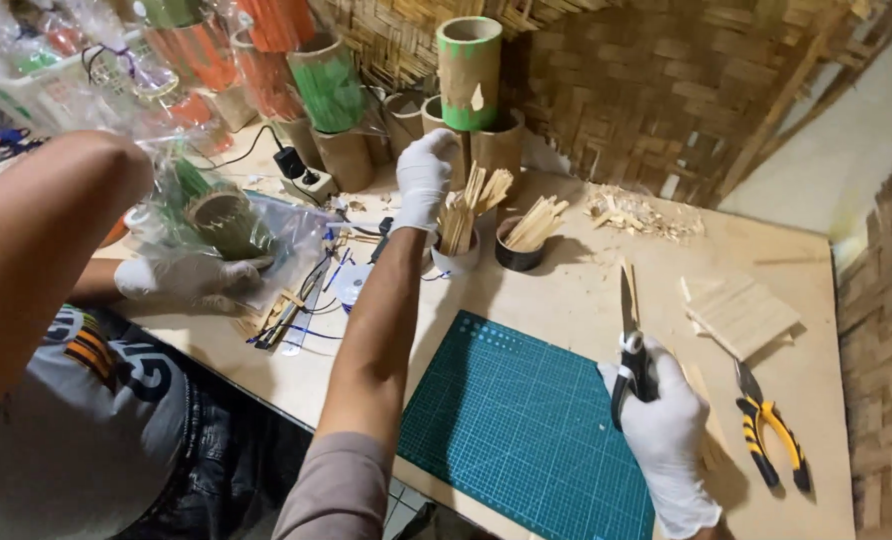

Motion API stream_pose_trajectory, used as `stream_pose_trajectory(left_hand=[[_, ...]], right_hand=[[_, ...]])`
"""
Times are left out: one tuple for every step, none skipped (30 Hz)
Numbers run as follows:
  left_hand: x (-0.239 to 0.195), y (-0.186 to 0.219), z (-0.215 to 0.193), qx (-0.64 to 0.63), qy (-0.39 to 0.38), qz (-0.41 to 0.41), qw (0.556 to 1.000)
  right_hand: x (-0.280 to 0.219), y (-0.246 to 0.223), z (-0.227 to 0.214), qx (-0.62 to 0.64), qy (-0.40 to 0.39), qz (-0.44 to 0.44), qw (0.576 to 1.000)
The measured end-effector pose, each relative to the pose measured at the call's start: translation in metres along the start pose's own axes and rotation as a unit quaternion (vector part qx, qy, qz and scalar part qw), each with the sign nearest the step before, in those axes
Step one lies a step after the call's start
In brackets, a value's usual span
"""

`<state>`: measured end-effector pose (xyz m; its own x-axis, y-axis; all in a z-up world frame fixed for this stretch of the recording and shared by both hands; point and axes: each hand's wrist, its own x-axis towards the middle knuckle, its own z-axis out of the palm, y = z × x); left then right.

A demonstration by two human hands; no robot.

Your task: The person is using scissors to trim and shape thin wooden sticks into petal shapes on a cutting mat.

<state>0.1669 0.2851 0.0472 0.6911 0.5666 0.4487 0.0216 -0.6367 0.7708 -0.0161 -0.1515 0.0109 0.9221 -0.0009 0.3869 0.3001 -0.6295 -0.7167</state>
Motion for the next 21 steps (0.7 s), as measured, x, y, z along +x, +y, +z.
stream_pose_trajectory(left_hand=[[-0.001, 0.004, 0.0, 0.0, 0.005, -0.002, 1.0], [-0.004, 0.009, 0.002, -0.004, -0.012, -0.034, 0.999], [-0.008, 0.014, 0.005, -0.008, -0.029, -0.066, 0.997], [0.0, 0.001, 0.015, -0.006, -0.034, -0.064, 0.997], [0.008, -0.012, 0.025, 0.007, -0.059, -0.061, 0.996], [0.016, -0.026, 0.034, 0.022, -0.085, -0.058, 0.994], [0.017, -0.029, 0.035, 0.025, -0.091, -0.056, 0.994], [0.019, -0.032, 0.036, 0.058, -0.101, -0.051, 0.992], [0.02, -0.036, 0.038, 0.091, -0.111, -0.046, 0.989], [0.02, -0.039, 0.04, 0.092, -0.118, -0.043, 0.988], [0.021, -0.042, 0.042, 0.127, -0.133, -0.051, 0.982], [0.02, -0.045, 0.045, 0.158, -0.148, -0.059, 0.974], [0.016, -0.048, 0.047, 0.157, -0.155, -0.057, 0.974], [0.015, -0.048, 0.047, 0.194, -0.164, -0.031, 0.967], [0.014, -0.048, 0.046, 0.23, -0.172, -0.004, 0.958], [0.013, -0.042, 0.044, 0.228, -0.177, -0.002, 0.958], [0.012, -0.038, 0.041, 0.294, -0.179, 0.001, 0.939], [0.009, -0.033, 0.04, 0.358, -0.181, 0.005, 0.916], [0.007, -0.025, 0.038, 0.354, -0.185, 0.008, 0.917], [0.005, -0.018, 0.035, 0.381, -0.159, 0.02, 0.911], [0.003, -0.012, 0.031, 0.407, -0.133, 0.032, 0.903]], right_hand=[[0.003, -0.001, 0.0, 0.0, -0.003, -0.005, 1.0], [0.002, -0.002, 0.0, 0.025, -0.004, -0.005, 1.0], [0.001, -0.001, -0.001, 0.049, -0.005, -0.006, 0.999], [0.002, -0.001, -0.001, 0.049, -0.003, -0.001, 0.999], [0.003, 0.0, -0.001, 0.046, -0.007, -0.002, 0.999], [0.002, 0.0, -0.001, 0.043, -0.011, -0.002, 0.999], [0.004, 0.002, 0.0, 0.045, -0.008, 0.004, 0.999], [0.005, 0.005, 0.0, 0.025, -0.01, 0.009, 1.0], [0.005, 0.007, 0.0, 0.005, -0.012, 0.014, 1.0], [0.006, 0.008, 0.001, 0.004, -0.01, 0.021, 1.0], [0.006, 0.008, 0.002, 0.005, 0.003, -0.007, 1.0], [0.008, 0.008, 0.001, 0.002, 0.015, -0.037, 0.999], [0.005, 0.009, 0.001, -0.002, 0.017, -0.031, 0.999], [0.006, 0.009, 0.002, 0.021, 0.018, -0.036, 0.999], [0.007, 0.009, 0.003, 0.043, 0.02, -0.041, 0.998], [0.008, 0.007, 0.002, 0.039, 0.022, -0.037, 0.998], [0.009, 0.006, 0.001, 0.05, 0.02, -0.038, 0.998], [0.009, 0.006, 0.0, 0.06, 0.019, -0.04, 0.997], [0.012, 0.003, -0.001, 0.055, 0.023, -0.038, 0.998], [0.015, -0.001, -0.003, 0.051, 0.052, -0.003, 0.997], [0.018, -0.005, -0.003, 0.047, 0.082, 0.03, 0.995]])
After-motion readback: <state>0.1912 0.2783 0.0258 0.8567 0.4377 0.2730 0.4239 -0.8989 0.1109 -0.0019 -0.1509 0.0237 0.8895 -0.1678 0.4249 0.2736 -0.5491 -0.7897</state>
